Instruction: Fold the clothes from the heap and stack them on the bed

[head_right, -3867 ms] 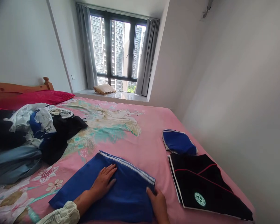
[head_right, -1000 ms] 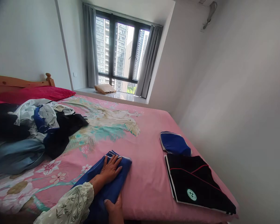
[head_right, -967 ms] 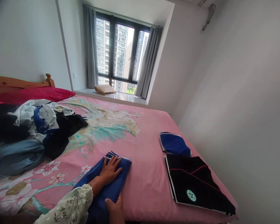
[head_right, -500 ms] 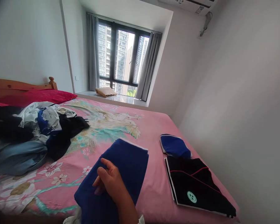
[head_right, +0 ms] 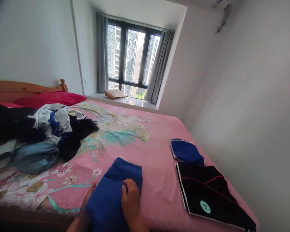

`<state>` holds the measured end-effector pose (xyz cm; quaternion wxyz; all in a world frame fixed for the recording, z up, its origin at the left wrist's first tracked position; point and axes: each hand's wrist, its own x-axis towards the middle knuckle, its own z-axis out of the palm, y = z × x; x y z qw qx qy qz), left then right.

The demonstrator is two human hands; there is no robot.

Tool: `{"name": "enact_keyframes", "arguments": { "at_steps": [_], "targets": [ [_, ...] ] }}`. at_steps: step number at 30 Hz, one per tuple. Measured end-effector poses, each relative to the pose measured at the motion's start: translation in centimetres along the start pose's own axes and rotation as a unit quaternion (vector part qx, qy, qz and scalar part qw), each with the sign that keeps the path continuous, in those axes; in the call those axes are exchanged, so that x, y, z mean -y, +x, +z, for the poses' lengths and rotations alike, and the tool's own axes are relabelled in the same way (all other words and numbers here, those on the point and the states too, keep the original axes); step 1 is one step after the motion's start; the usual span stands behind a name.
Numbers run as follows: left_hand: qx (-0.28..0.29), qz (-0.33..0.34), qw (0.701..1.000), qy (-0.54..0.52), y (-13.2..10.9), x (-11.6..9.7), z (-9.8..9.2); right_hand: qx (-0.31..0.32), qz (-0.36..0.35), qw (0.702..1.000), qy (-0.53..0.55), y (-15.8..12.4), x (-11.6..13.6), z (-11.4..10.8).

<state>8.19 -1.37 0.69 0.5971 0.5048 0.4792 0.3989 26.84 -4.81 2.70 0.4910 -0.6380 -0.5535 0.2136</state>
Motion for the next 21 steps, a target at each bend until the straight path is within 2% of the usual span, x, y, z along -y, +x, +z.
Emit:
{"name": "enact_keyframes", "arguments": {
  "at_steps": [1,4,6,7,9,11,13,15,16,18,19,21],
  "targets": [
    [-0.006,-0.007,0.999,-0.032,0.5,-0.4,-1.1,-0.008,-0.004,1.000,0.007,0.3,0.4,-0.2],
    [-0.073,-0.132,0.971,-0.188,1.3,-2.0,-4.5,-0.059,0.004,0.997,0.043,0.8,0.8,-0.7],
    [-0.101,-0.193,0.951,-0.218,1.3,-2.7,-5.8,-0.116,0.053,0.989,0.080,0.7,-0.2,-1.0],
    [-0.090,-0.211,0.950,-0.212,1.2,-2.9,-6.1,-0.141,0.089,0.981,0.101,0.4,-1.0,-1.1],
    [-0.034,-0.233,0.953,-0.190,1.0,-3.0,-5.7,-0.163,0.170,0.961,0.144,-0.7,-3.0,-1.4],
    [0.034,-0.248,0.953,-0.169,0.8,-3.0,-4.6,-0.155,0.225,0.944,0.186,-2.2,-5.0,-1.8],
    [0.103,-0.252,0.949,-0.161,0.6,-3.1,-3.3,-0.143,0.250,0.932,0.222,-3.6,-6.4,-2.3],
    [0.145,-0.250,0.941,-0.174,0.4,-3.4,-2.1,-0.141,0.265,0.918,0.260,-4.8,-6.9,-2.7],
    [0.144,-0.263,0.936,-0.185,0.4,-3.6,-1.6,-0.135,0.280,0.908,0.282,-5.4,-6.8,-2.8],
    [0.100,-0.310,0.923,-0.203,0.4,-4.3,-0.6,-0.100,0.325,0.877,0.340,-6.5,-6.0,-2.9],
    [0.079,-0.335,0.914,-0.214,0.4,-4.7,-0.1,-0.069,0.356,0.852,0.377,-7.1,-5.5,-2.7],
    [0.073,-0.361,0.893,-0.258,0.4,-5.7,0.8,0.017,0.423,0.783,0.455,-8.3,-4.2,-2.2]
  ]
}}
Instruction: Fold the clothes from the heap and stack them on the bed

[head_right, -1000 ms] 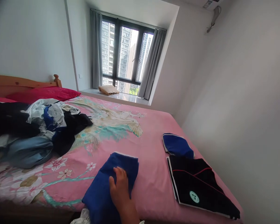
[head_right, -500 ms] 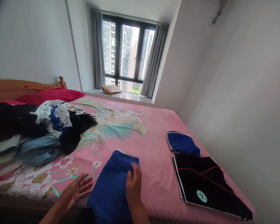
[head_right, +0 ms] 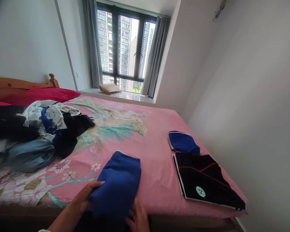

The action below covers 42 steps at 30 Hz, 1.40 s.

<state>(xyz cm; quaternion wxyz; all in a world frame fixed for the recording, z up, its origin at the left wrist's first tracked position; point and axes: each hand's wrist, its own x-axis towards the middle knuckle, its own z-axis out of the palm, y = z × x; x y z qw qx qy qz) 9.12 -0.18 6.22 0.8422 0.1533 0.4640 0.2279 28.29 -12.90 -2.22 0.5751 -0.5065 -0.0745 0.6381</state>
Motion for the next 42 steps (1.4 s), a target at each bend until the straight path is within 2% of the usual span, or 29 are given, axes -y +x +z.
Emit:
{"name": "enact_keyframes", "arguments": {
  "at_steps": [2,3,5,8,11,14,17,21,23,24,26,28,29,31,33,36,38,39,40,42],
  "targets": [
    [0.043,0.000,0.998,-0.046,-0.6,-0.2,1.4,0.088,0.099,0.990,0.048,-1.2,-0.7,1.1],
    [0.060,0.002,0.996,-0.066,-1.0,-0.2,2.1,0.127,0.117,0.983,0.064,-1.7,-0.8,1.8],
    [0.071,0.013,0.994,-0.087,-2.0,-0.1,3.1,0.175,0.090,0.977,0.083,-2.3,-0.5,3.2],
    [0.050,0.033,0.996,-0.062,-4.0,0.4,3.1,0.173,0.022,0.981,0.089,-2.5,1.0,4.5],
    [0.039,0.065,0.997,0.010,-6.0,1.2,1.4,0.165,-0.007,0.983,0.073,-2.5,2.6,4.2],
    [0.071,0.092,0.992,0.041,-7.3,1.5,-0.1,0.174,-0.001,0.983,0.051,-2.7,4.4,3.3],
    [0.101,0.099,0.988,0.064,-7.6,0.5,0.4,0.192,-0.011,0.981,0.006,-2.9,7.6,3.9],
    [0.087,0.178,0.975,0.104,-6.5,-1.4,2.9,0.160,-0.059,0.984,-0.061,-2.6,12.9,6.1],
    [0.087,0.207,0.968,0.112,-4.9,-1.3,3.1,0.147,-0.081,0.981,-0.095,-1.6,13.9,5.9],
    [0.085,0.208,0.967,0.121,-3.8,-0.9,2.7,0.135,-0.094,0.979,-0.117,-0.9,13.8,5.3],
    [0.044,0.189,0.967,0.165,-1.4,0.6,0.7,0.064,-0.126,0.973,-0.183,0.8,12.4,3.0],
    [-0.060,0.186,0.952,0.234,0.9,2.3,-2.2,-0.046,-0.152,0.956,-0.246,2.3,10.6,0.2],
    [-0.119,0.217,0.930,0.272,1.8,2.9,-3.7,-0.091,-0.162,0.947,-0.262,2.8,9.9,-1.0],
    [-0.202,0.321,0.858,0.347,2.9,3.4,-5.6,-0.150,-0.209,0.923,-0.285,3.0,9.1,-2.0],
    [-0.220,0.426,0.771,0.419,3.5,2.6,-5.8,-0.161,-0.290,0.886,-0.323,2.6,9.3,-0.8],
    [-0.175,0.516,0.653,0.525,4.8,0.2,-2.8,-0.115,-0.418,0.794,-0.426,2.3,10.0,3.6],
    [-0.128,0.527,0.581,0.607,6.5,-1.2,-0.1,-0.077,-0.461,0.720,-0.514,3.2,9.8,6.3],
    [-0.107,0.515,0.552,0.647,7.6,-1.7,1.0,-0.066,-0.459,0.688,-0.559,4.0,9.4,7.1],
    [-0.089,0.496,0.531,0.681,8.8,-2.1,1.9,-0.063,-0.441,0.663,-0.602,4.9,8.9,7.5],
    [-0.069,0.458,0.519,0.719,11.0,-2.5,2.9,-0.077,-0.388,0.629,-0.669,6.9,7.6,7.3]
  ]
}}
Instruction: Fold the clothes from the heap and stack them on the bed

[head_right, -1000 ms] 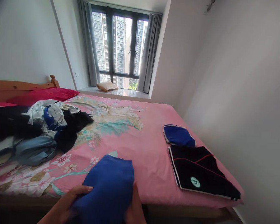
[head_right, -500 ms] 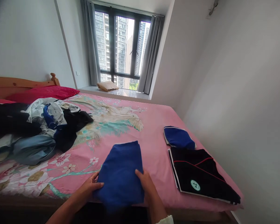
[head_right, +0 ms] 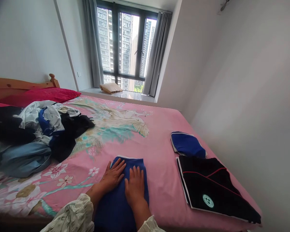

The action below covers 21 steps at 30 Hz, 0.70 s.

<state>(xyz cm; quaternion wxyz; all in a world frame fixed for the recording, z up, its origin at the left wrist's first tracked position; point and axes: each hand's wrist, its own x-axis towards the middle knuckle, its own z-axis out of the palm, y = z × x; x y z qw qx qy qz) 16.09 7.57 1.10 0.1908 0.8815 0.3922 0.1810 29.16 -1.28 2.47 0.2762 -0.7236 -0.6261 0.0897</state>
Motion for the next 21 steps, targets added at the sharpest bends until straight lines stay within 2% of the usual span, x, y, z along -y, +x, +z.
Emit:
{"name": "enact_keyframes", "arguments": {
  "at_steps": [4,9,12,14,16,19,21],
  "targets": [
    [0.016,-0.024,0.999,-0.031,1.1,1.0,1.6,0.031,0.037,0.997,-0.067,-0.3,-2.0,2.9],
    [-0.005,-0.061,0.992,-0.107,1.3,1.9,0.6,0.021,0.047,0.997,-0.051,-0.6,-2.0,2.9],
    [-0.069,-0.143,0.975,-0.156,2.0,3.0,-0.4,0.017,0.041,0.998,-0.049,-0.6,-1.9,2.8],
    [-0.088,-0.209,0.955,-0.191,2.9,4.0,-1.0,0.014,0.034,0.998,-0.049,-0.6,-2.0,2.9],
    [-0.062,-0.246,0.939,-0.234,3.8,4.9,-1.6,0.008,0.030,0.998,-0.050,-0.6,-2.2,3.0],
    [0.002,-0.256,0.922,-0.291,5.3,5.9,-2.3,0.001,0.029,0.998,-0.053,-0.6,-2.3,3.0],
    [0.015,-0.259,0.915,-0.309,6.2,6.1,-2.3,-0.001,0.030,0.998,-0.053,-0.6,-2.3,2.9]
  ]
}}
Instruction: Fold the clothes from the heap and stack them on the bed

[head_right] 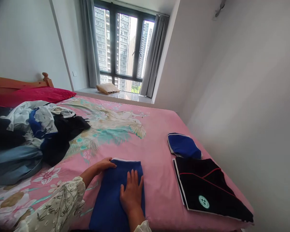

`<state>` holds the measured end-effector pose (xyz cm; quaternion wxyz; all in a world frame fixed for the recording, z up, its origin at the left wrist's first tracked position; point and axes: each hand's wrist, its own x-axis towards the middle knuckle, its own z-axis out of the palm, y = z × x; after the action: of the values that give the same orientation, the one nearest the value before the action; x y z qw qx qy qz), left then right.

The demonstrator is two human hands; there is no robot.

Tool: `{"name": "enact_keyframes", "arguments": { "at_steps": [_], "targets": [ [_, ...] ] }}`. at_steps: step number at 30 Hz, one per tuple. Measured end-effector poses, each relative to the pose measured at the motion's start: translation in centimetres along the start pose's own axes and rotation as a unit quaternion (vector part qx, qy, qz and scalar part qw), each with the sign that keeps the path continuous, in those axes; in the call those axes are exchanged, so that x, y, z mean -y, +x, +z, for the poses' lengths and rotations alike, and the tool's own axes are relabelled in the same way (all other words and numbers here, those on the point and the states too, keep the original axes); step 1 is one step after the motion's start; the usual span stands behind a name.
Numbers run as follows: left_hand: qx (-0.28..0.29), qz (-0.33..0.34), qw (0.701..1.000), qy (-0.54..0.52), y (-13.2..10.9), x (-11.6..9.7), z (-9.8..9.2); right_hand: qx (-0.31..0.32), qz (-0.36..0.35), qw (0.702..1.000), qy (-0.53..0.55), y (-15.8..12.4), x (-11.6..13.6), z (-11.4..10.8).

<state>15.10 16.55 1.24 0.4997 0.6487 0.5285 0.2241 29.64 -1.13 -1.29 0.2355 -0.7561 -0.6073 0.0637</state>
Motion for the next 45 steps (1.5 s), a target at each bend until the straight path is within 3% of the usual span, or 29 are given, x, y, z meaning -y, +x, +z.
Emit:
{"name": "enact_keyframes", "arguments": {
  "at_steps": [3,7,11,16,20,23,26,31,33,35,37,41,45],
  "targets": [
    [-0.041,0.002,0.999,0.000,0.7,-0.2,1.2,-0.003,0.003,1.000,0.008,0.1,0.1,-0.3],
    [-0.143,0.031,0.989,0.031,0.0,0.0,3.1,-0.014,0.011,0.999,0.036,0.2,0.0,-0.8],
    [-0.202,0.060,0.976,0.056,-2.0,1.3,2.2,-0.054,0.056,0.995,0.054,0.0,-0.6,-1.0],
    [-0.164,0.088,0.978,0.096,-5.1,3.2,-0.5,-0.095,0.116,0.987,0.050,-0.2,-1.1,-0.8],
    [-0.136,0.070,0.983,0.099,-5.7,2.6,-0.4,-0.102,0.104,0.988,0.060,-0.2,-0.9,-0.4],
    [-0.134,0.053,0.985,0.093,-5.1,1.5,0.4,-0.126,0.107,0.982,0.091,-0.1,-0.8,-0.3],
    [-0.161,0.041,0.981,0.097,-5.1,0.9,1.3,-0.142,0.157,0.963,0.164,0.0,-1.4,-0.6],
    [-0.218,0.085,0.962,0.139,-8.7,1.4,4.0,-0.085,0.232,0.898,0.364,-0.3,-4.3,-1.8],
    [-0.198,0.155,0.951,0.179,-10.6,1.5,5.4,-0.049,0.245,0.887,0.388,-0.3,-5.4,-2.4],
    [-0.147,0.240,0.931,0.234,-12.0,1.2,6.7,-0.015,0.250,0.887,0.388,-0.1,-6.0,-2.8],
    [-0.094,0.283,0.913,0.278,-12.5,0.8,7.9,0.017,0.243,0.887,0.392,0.2,-6.0,-3.2],
    [-0.055,0.234,0.925,0.295,-11.8,0.6,9.6,0.037,0.214,0.891,0.400,0.2,-5.7,-3.8],
    [-0.055,0.241,0.923,0.295,-11.3,1.3,10.0,0.013,0.203,0.901,0.384,-1.1,-5.4,-4.2]
  ]
}}
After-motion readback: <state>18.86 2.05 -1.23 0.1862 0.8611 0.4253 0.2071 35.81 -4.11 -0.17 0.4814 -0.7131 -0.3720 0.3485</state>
